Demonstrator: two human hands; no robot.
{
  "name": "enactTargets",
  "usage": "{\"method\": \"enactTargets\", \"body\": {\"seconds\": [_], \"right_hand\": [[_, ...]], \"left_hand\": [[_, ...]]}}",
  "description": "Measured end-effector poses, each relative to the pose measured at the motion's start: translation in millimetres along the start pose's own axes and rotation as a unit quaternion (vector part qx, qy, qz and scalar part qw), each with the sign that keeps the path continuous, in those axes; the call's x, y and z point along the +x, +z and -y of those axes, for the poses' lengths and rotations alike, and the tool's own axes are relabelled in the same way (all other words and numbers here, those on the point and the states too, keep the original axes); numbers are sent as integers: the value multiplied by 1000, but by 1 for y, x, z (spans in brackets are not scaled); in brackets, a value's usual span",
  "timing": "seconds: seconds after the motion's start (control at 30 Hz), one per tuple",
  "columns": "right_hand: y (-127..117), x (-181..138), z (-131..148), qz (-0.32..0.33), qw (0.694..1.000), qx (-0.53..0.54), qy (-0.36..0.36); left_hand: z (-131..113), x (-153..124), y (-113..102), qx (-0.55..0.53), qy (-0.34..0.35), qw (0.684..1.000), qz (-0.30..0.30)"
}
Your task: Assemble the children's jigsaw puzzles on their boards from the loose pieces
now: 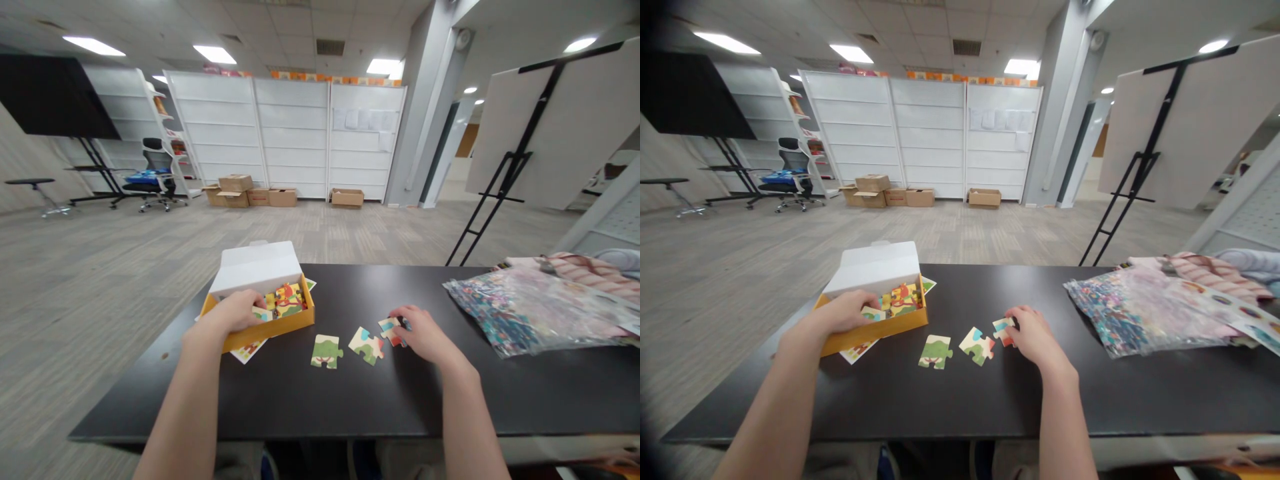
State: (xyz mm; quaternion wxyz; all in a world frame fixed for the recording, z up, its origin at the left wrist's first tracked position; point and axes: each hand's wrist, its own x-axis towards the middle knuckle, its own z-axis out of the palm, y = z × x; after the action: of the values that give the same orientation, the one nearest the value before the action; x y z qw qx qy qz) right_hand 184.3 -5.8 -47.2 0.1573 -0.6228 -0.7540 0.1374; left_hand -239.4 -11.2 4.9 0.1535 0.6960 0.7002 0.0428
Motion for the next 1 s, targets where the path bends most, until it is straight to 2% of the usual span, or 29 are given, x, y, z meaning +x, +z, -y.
{"method": "enactTargets", "body": {"seconds": [0.27, 0.33, 0.43, 0.53, 0.63, 0.73, 0.83, 0.93, 1.0], "right_hand": [[-3, -1, 4, 0, 1000, 0, 4], [-5, -2, 5, 4, 1000, 0, 3], [-4, -1, 2, 3, 1000, 2, -8], [0, 3, -1, -9, 1000, 2, -9], [1, 6, 2, -38, 999, 5, -8], [-4, 4, 19, -64, 994, 75, -44], [-10, -4, 46, -13, 974, 212, -81], [-10, -9, 69, 72, 936, 317, -137], [-6, -9, 76, 75, 925, 339, -153]], "left_hand": [[-18, -25, -18, -99, 57, 993, -41], [-21, -31, -23, -106, 63, 988, -94], [-33, -42, -33, -105, 58, 968, -219], [-60, -54, -36, -136, 50, 953, -264], [-93, -58, -25, -193, 118, 948, -222], [-120, -50, 0, -211, 190, 943, -172], [-139, -39, 25, -191, 191, 951, -152], [-152, -31, 44, -201, 190, 951, -135], [-156, -28, 51, -218, 182, 950, -130]]}}
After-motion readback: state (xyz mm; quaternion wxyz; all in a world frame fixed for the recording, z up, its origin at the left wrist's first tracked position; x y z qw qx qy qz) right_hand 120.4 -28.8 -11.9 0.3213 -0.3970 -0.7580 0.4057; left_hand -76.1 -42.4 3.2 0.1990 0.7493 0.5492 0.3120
